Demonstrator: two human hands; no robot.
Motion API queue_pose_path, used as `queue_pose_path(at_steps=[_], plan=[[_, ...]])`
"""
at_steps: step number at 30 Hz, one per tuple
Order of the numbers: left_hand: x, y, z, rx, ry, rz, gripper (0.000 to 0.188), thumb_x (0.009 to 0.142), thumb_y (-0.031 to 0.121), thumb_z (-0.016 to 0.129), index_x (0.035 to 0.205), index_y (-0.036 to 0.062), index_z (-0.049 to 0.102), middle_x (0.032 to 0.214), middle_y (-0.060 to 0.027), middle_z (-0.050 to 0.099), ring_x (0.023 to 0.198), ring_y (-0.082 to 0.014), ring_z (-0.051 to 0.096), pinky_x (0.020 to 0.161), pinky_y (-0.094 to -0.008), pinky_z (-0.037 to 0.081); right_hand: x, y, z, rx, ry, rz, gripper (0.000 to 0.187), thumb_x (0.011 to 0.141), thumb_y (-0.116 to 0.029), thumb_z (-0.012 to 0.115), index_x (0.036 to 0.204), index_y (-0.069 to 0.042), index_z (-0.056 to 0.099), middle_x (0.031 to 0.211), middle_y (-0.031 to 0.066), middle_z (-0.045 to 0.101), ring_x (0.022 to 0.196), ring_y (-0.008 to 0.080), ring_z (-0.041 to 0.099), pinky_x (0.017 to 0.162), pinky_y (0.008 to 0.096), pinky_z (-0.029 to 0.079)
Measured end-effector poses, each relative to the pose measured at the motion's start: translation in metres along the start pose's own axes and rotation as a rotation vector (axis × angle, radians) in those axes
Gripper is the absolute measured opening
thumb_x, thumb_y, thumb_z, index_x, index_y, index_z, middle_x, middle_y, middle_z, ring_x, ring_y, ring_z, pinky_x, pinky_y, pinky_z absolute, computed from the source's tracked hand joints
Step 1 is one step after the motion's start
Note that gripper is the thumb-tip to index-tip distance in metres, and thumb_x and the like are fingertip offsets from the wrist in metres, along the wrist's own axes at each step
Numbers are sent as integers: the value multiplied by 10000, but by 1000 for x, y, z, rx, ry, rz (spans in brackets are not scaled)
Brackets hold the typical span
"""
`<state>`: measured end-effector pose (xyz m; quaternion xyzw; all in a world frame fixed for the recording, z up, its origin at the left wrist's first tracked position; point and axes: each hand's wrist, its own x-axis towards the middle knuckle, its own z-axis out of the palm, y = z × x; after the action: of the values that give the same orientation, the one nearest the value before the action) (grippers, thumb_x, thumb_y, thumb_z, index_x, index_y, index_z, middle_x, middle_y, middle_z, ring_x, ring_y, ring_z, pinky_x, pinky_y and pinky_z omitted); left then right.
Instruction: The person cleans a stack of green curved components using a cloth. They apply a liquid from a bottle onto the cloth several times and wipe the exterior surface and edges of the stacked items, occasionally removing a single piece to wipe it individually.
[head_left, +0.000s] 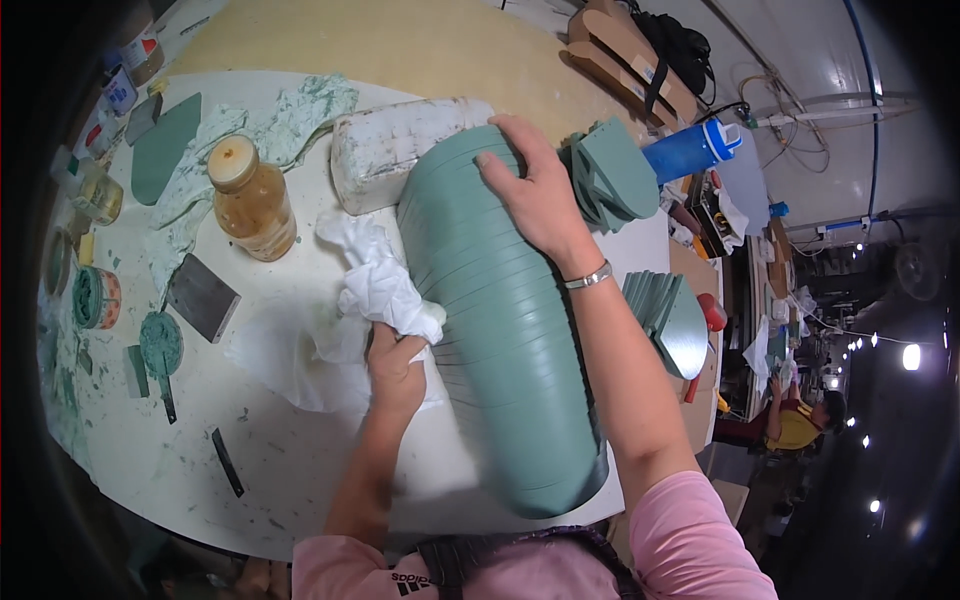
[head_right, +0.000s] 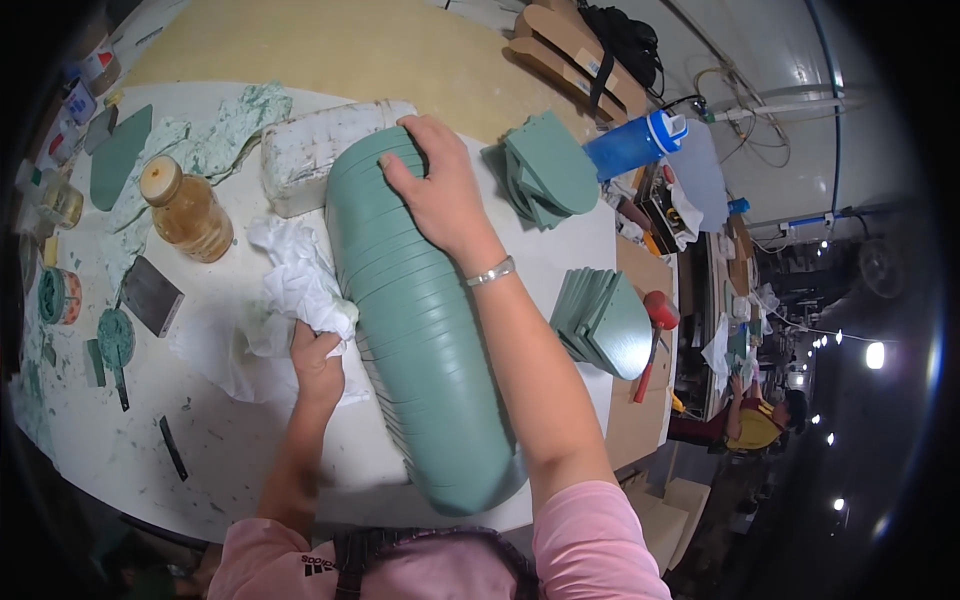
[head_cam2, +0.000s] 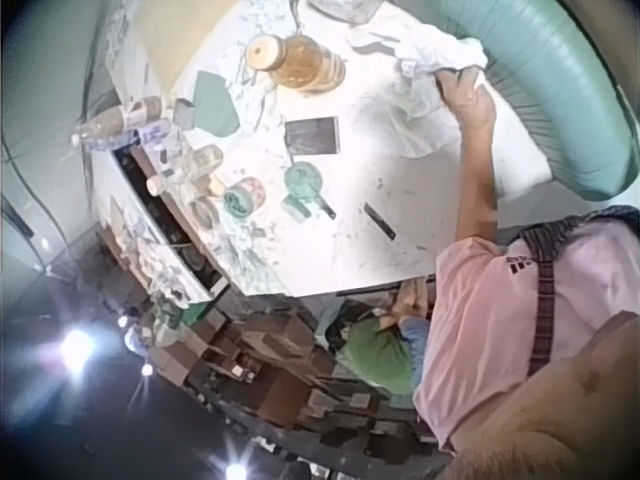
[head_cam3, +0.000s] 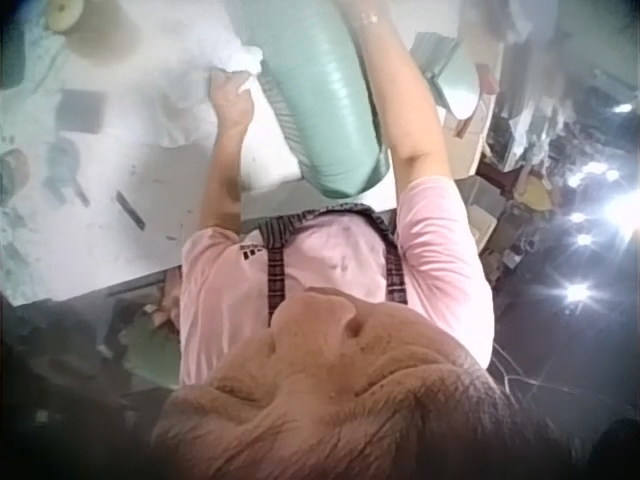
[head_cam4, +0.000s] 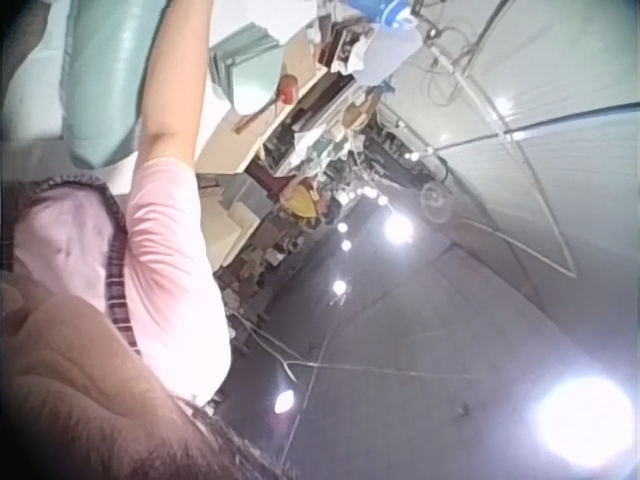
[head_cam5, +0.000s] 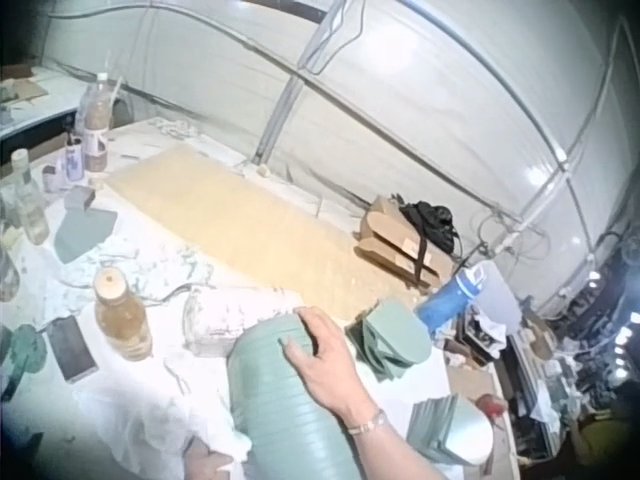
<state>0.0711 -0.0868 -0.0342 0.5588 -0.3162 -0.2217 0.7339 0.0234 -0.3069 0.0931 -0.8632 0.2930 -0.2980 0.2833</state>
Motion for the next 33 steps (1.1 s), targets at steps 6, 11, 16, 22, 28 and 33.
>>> queue_pose_path(at_steps=[6,11,16,22,28,33], plan=[[30,27,5,241,-163,213,248,763,-119,590,928,0,733,1100,-163,627,1019,-340,604,907,-364,469,1,-5,2,-6,-27,-34,475,882,-252,692,1242,41,588,1243,206,610,1145,381,569,1019,394,445],[0,0,-3,165,-74,177,214,775,-120,609,936,-40,726,1150,-178,622,1073,-349,606,931,-371,478,-3,3,-3,11,3,-2,455,886,-231,684,1223,59,583,1186,208,616,1106,370,574,997,389,449],[-18,18,4,-21,-48,58,265,851,-137,577,1082,-91,698,1162,-204,623,1077,-296,614,944,-333,471,0,-9,2,20,-11,-54,454,886,-225,691,1225,59,590,1203,202,619,1110,358,583,999,380,453],[-6,29,2,207,-175,291,287,673,-121,613,899,-17,755,1136,-216,647,1091,-413,605,1000,-461,447,-3,-7,1,1,-6,-5,453,887,-227,695,1227,53,592,1200,193,622,1113,346,585,997,374,458],[-20,10,-6,241,-99,228,295,646,-89,625,901,-18,754,1089,-211,660,1064,-415,618,989,-464,452,-2,-1,-4,19,9,6,456,884,-226,702,1236,44,598,1225,197,619,1132,345,586,1008,376,457],[16,47,12,299,-185,471,303,614,-49,597,860,16,761,1045,-189,655,1011,-404,597,884,-459,466,-1,-4,4,22,-2,-30,464,882,-230,699,1241,46,598,1227,198,616,1152,350,575,1025,380,450]])
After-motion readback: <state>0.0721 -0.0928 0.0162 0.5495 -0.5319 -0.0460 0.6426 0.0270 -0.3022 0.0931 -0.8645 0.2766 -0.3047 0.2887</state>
